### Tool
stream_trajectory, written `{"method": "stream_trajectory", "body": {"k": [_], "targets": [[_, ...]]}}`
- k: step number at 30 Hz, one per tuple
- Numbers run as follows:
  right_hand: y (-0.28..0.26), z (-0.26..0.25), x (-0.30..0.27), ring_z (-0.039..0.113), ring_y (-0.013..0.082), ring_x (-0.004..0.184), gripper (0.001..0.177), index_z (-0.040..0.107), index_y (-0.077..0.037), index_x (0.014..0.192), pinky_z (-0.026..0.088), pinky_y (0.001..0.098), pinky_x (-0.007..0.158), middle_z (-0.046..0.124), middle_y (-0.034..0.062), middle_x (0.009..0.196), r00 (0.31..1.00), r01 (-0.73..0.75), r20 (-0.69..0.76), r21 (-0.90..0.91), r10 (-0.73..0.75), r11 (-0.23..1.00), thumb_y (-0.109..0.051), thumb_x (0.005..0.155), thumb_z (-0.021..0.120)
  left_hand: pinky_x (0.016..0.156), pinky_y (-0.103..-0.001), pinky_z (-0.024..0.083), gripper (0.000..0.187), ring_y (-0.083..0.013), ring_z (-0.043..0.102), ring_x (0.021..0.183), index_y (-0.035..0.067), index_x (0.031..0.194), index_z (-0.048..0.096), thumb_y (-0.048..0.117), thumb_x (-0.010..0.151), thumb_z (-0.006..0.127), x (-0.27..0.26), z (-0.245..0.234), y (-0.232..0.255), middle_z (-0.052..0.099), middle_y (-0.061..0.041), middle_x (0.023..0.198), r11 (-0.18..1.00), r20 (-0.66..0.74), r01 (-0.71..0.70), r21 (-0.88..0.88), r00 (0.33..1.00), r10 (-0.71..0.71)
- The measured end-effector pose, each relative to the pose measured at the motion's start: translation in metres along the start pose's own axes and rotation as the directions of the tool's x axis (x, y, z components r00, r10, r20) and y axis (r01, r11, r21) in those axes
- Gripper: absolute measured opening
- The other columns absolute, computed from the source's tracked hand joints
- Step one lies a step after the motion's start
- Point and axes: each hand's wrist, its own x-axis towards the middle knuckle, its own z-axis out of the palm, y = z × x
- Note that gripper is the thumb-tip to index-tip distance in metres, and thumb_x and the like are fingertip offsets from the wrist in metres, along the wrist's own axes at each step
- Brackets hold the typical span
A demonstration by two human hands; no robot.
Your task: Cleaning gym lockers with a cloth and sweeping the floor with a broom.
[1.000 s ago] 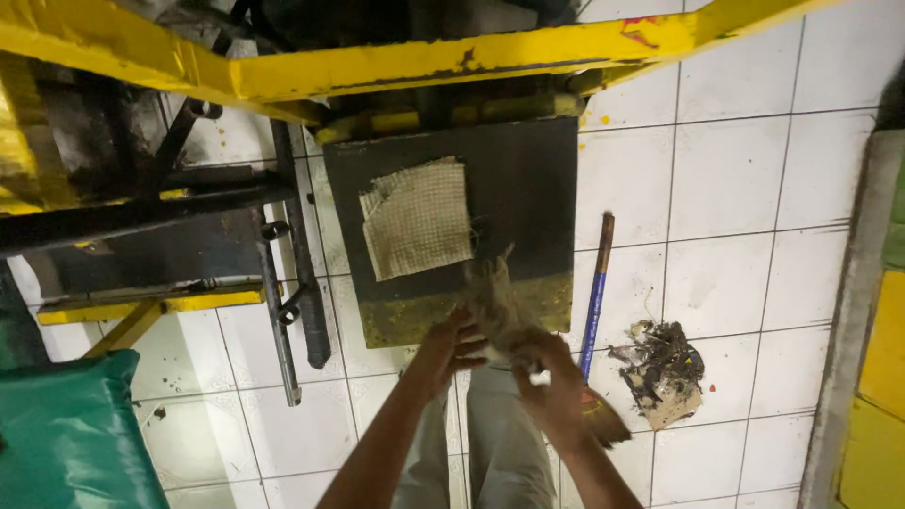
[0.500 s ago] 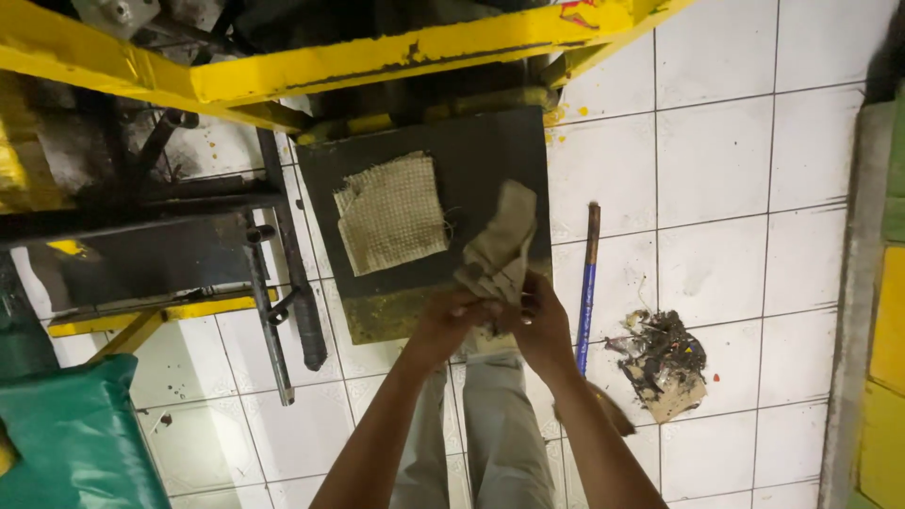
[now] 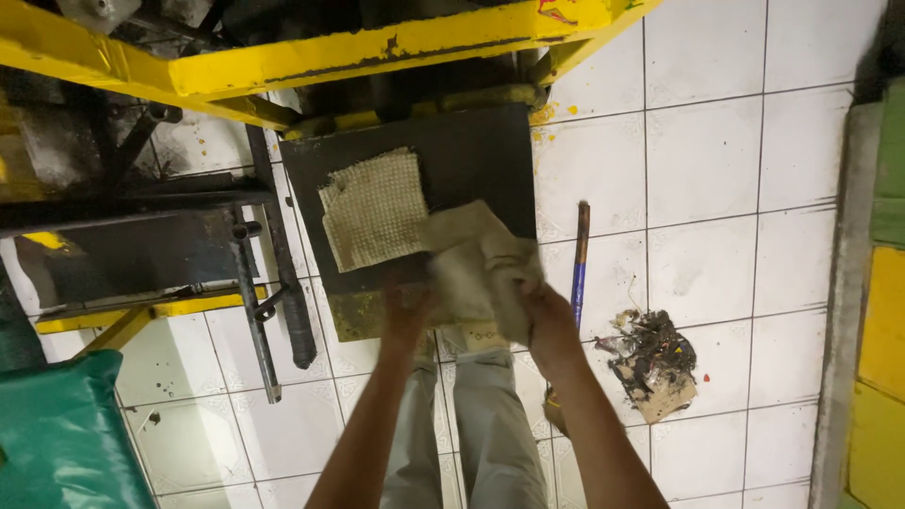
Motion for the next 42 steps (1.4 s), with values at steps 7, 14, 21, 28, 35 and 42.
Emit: {"method": "stream_trajectory", "body": {"k": [7, 14, 21, 28, 35, 42], "targets": [[0.004, 0.014, 0.002, 0.06, 0.011, 0.077, 0.043, 0.068, 0.0, 0.116, 0.051, 0.0274, 0.066, 0.068, 0.0041, 0.091, 0.999, 0.022, 0.041, -0.327, -0.009, 0.945, -0.039, 0.107, 0.051, 0.095, -0.035, 0.057, 0.058, -0.0205, 0.067, 0.116, 0.006, 0.148, 0.053, 0.022, 0.096, 0.073, -0.024, 0.036, 0.062, 0.069, -0.012, 0.131, 0.977, 0.389, -0.214, 0.026, 0.902, 0.187], [-0.029, 0.041, 0.013, 0.058, 0.0108, 0.081, 0.045, 0.068, 0.0, 0.115, 0.048, 0.0259, 0.072, 0.068, 0.0022, 0.091, 0.978, 0.189, 0.17, -0.468, -0.122, 0.863, -0.04, 0.107, 0.05, 0.07, -0.027, 0.054, 0.031, -0.0118, 0.063, 0.082, 0.0, 0.125, 0.065, 0.01, 0.097, 0.072, -0.014, 0.041, 0.104, 0.071, -0.008, 0.099, 0.97, 0.209, -0.239, -0.045, 0.947, 0.243], [-0.055, 0.096, -0.01, 0.061, 0.0143, 0.087, 0.03, 0.063, -0.003, 0.115, 0.051, 0.0297, 0.074, 0.067, 0.0057, 0.095, 0.887, 0.461, 0.288, -0.555, -0.36, 0.692, -0.018, 0.091, 0.072, 0.072, -0.024, 0.049, 0.031, -0.0091, 0.06, 0.083, -0.003, 0.133, 0.067, 0.008, 0.104, 0.062, -0.01, 0.028, 0.107, 0.07, -0.004, 0.099, 0.897, 0.133, -0.146, -0.418, 0.966, 0.22], [-0.071, 0.104, -0.011, 0.069, 0.0305, 0.101, 0.034, 0.067, -0.005, 0.115, 0.058, 0.0348, 0.082, 0.063, 0.0159, 0.115, 0.686, 0.665, 0.483, -0.719, -0.544, 0.201, 0.007, 0.083, 0.07, 0.077, -0.038, 0.062, 0.07, -0.0237, 0.074, 0.085, 0.008, 0.159, 0.023, 0.036, 0.098, 0.041, -0.01, 0.003, 0.175, 0.074, -0.014, 0.106, 0.637, 0.188, 0.243, -0.732, 0.97, -0.153], [-0.101, 0.137, -0.012, 0.069, 0.036, 0.095, 0.05, 0.071, -0.009, 0.121, 0.057, 0.0416, 0.081, 0.067, 0.0151, 0.114, 0.689, 0.683, 0.665, -0.729, -0.289, -0.048, -0.001, 0.073, 0.079, 0.05, -0.033, 0.052, 0.072, -0.0217, 0.06, 0.071, 0.018, 0.163, 0.023, 0.004, 0.101, 0.056, 0.026, -0.028, 0.16, 0.068, -0.029, 0.113, 0.919, -0.088, 0.005, -0.395, 0.995, -0.043], [-0.131, 0.174, -0.024, 0.07, 0.0312, 0.102, 0.044, 0.071, -0.008, 0.121, 0.058, 0.0378, 0.088, 0.067, 0.0122, 0.113, 0.491, 0.745, 0.689, -0.649, -0.533, -0.152, 0.009, 0.08, 0.073, 0.08, -0.034, 0.066, 0.071, -0.0213, 0.071, 0.107, 0.009, 0.16, 0.037, -0.017, 0.096, 0.054, 0.03, -0.053, 0.218, 0.056, -0.019, 0.144, 0.714, 0.026, -0.249, -0.655, 0.936, 0.351]]}}
